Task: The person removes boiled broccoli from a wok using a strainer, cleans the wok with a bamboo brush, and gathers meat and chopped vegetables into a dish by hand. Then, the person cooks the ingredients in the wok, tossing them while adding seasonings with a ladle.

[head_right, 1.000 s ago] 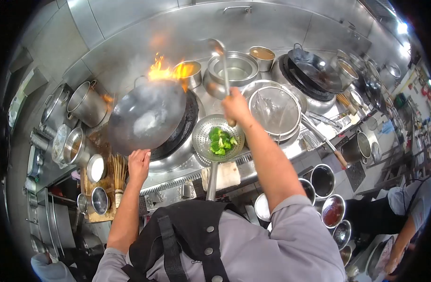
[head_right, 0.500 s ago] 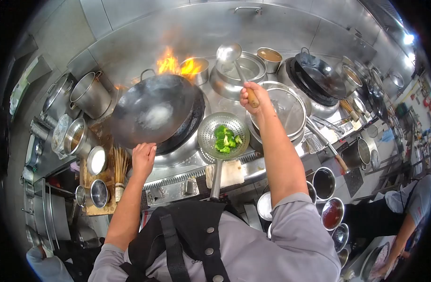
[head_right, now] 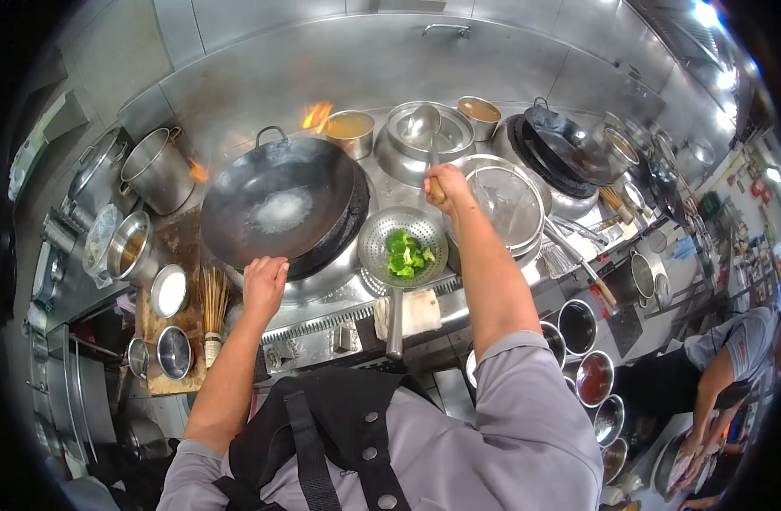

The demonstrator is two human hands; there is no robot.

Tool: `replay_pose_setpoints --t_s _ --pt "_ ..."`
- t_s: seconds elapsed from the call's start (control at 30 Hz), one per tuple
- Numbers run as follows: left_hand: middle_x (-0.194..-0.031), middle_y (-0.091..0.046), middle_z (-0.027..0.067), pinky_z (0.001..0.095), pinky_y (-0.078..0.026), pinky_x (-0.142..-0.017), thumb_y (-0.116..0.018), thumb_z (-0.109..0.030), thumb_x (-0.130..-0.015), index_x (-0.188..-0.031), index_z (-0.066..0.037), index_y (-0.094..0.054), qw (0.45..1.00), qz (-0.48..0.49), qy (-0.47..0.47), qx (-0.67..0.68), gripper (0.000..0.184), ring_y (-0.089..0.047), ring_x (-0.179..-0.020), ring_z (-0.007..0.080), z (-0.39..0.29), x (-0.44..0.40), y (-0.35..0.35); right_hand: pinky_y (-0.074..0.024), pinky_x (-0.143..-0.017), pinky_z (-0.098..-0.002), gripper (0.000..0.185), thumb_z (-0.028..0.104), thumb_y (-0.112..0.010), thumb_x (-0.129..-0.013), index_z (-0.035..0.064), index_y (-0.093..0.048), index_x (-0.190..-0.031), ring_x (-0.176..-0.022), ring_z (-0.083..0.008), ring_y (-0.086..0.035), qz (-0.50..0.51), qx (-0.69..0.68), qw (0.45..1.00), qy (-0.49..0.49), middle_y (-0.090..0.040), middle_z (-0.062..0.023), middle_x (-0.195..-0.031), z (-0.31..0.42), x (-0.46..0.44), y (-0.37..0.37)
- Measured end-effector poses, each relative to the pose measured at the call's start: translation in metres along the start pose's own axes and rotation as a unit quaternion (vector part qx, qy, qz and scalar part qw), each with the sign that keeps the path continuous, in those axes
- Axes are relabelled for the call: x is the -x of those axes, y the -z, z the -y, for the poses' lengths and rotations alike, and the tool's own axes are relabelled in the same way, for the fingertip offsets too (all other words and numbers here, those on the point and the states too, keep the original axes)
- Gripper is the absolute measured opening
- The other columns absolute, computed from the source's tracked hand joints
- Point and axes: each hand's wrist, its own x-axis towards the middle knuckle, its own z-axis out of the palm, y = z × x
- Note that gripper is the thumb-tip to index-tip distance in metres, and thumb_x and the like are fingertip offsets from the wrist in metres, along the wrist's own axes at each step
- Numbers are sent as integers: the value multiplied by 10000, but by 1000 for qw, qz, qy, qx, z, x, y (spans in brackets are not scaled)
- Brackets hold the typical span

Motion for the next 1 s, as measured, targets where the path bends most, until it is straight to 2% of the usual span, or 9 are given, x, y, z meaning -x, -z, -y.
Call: replay_pose_setpoints --t_s 0.1,0.17,0.4,0.47,0.53,0.7,0.8,0.87,1.0 --pt "-862 -643 83 448 -424 -790 -642 -240 -933 -990 -93 -715 1000 -4 0 3 174 -588 -858 308 0 0 0 -421 -433 -303 108 96 -621 -912 100 -514 -929 -506 -149 -550 16 -49 997 -56 -574 -53 -697 0 -6 8" --pt "-862 -643 83 448 -424 -789 -642 -240 -933 -991 -94 -716 1000 -6 -1 1 174 -587 -856 308 0 0 0 -420 -446 -291 112 114 -625 -914 115 -513 -914 -520 -141 -550 39 -187 978 -81 -575 -41 -687 0 -6 12" --pt "-864 -642 78 449 -426 -792 -644 -242 -931 -987 -95 -713 1000 -3 0 0 172 -587 -855 305 0 0 1 -416 -450 -285 126 174 -623 -937 142 -501 -943 -526 -140 -547 82 -193 975 -78 -583 -46 -711 3 28 18" --pt "-863 -641 76 448 -426 -790 -645 -242 -931 -984 -96 -713 1000 -8 -4 3 170 -588 -855 303 0 1 1 -413 -447 -288 130 177 -618 -949 164 -492 -978 -525 -147 -545 79 -125 989 -26 -591 -54 -724 0 45 16" --pt "-862 -641 74 448 -425 -788 -646 -242 -930 -982 -97 -712 1000 -12 -9 5 167 -589 -854 301 1 1 0 -410 -442 -292 132 167 -615 -955 177 -487 -991 -523 -150 -541 80 -131 988 -24 -595 -57 -726 -1 61 15" --pt "-882 -657 92 436 -429 -799 -643 -237 -933 -992 -84 -716 1000 0 1 4 179 -601 -875 311 0 2 3 -389 -437 -263 144 149 -626 -952 186 -494 -996 -534 -128 -529 171 -236 954 -67 -595 -51 -727 0 112 9" --pt "-888 -660 89 440 -429 -800 -642 -238 -933 -992 -87 -716 1000 -10 -4 11 178 -605 -888 312 2 2 4 -377 -435 -251 150 145 -631 -950 190 -503 -1014 -538 -122 -519 213 -253 939 -91 -595 -52 -736 7 155 -10" --pt "-897 -668 81 443 -433 -799 -639 -238 -933 -982 -94 -723 1000 -11 11 -2 174 -610 -900 312 5 5 1 -368 -429 -250 189 142 -633 -949 182 -502 -1081 -541 -124 -514 215 -255 936 -110 -594 -56 -743 6 180 -33" --pt "-906 -679 68 446 -439 -805 -633 -244 -934 -974 -102 -736 1000 -22 1 15 179 -612 -905 307 9 5 2 -378 -416 -271 306 126 -632 -945 166 -467 -1200 -522 -147 -521 199 -163 962 -90 -585 -59 -732 -6 201 -80"
